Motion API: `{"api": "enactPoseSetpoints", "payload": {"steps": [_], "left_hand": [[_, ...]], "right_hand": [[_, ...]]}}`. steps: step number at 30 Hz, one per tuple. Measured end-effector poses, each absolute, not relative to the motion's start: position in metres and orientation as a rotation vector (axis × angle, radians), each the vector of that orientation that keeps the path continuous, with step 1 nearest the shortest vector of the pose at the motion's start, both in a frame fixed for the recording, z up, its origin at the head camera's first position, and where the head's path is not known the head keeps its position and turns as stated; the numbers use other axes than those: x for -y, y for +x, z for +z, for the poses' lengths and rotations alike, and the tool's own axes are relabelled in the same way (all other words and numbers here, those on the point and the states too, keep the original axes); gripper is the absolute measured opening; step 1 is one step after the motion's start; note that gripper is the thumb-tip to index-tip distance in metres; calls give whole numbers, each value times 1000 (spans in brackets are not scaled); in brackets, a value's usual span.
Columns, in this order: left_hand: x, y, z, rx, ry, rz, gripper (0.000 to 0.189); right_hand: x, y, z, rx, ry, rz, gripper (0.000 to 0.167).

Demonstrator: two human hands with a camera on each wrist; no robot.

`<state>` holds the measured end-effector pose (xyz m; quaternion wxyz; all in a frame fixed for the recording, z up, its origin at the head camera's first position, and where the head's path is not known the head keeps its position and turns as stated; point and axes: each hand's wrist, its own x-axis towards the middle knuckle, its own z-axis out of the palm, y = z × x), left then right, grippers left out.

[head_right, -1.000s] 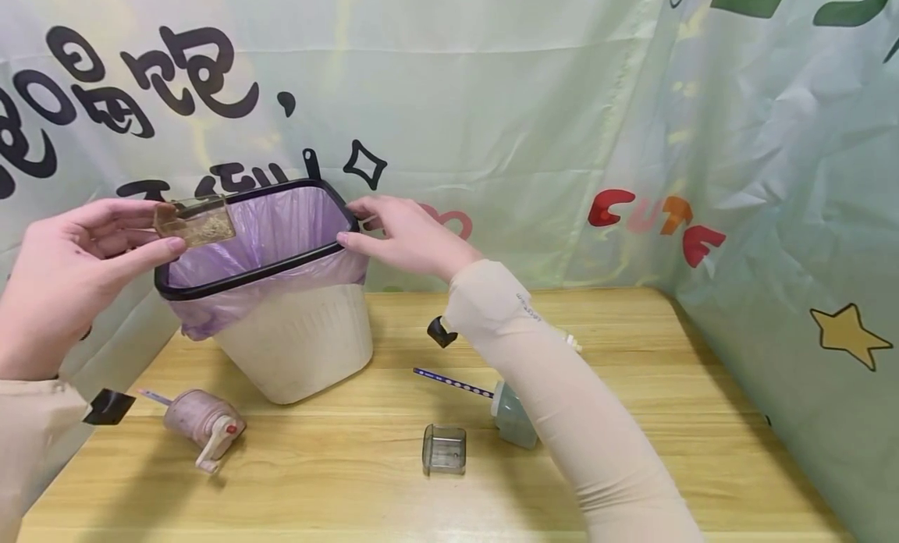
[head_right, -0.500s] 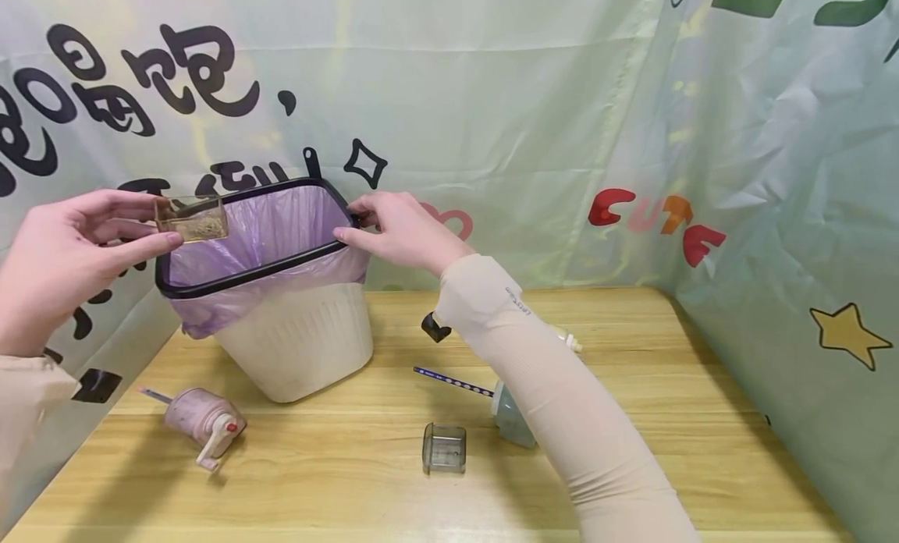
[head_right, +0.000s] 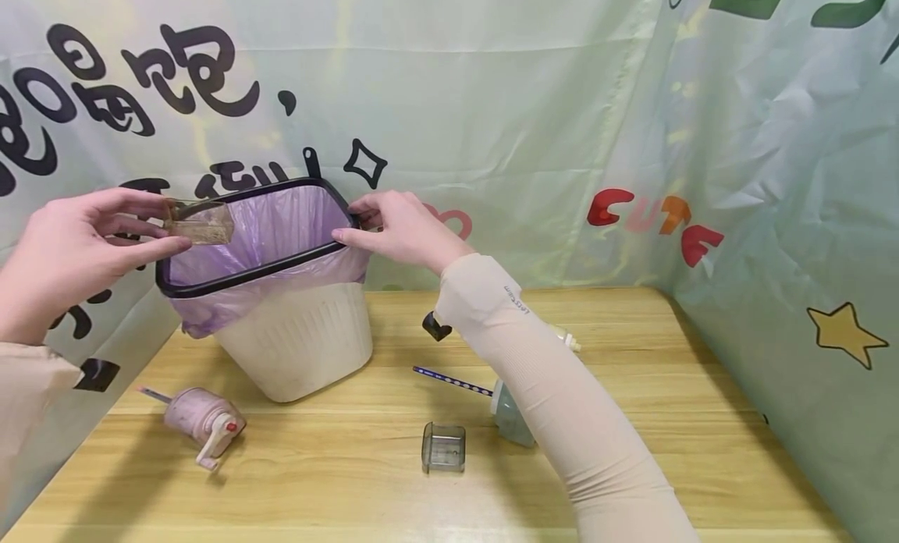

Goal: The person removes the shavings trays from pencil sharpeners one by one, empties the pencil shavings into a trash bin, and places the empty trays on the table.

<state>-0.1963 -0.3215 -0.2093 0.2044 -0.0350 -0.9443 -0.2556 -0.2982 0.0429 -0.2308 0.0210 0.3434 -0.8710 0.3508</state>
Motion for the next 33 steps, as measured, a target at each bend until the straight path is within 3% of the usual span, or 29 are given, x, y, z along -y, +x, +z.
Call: {"api": "enactPoseSetpoints", "payload": {"steps": [33], "left_hand": [[301,-212,-199,2626,-470,-253,51]], "right_hand": [[-43,-294,-231,2740,1028,1047,59]]}}
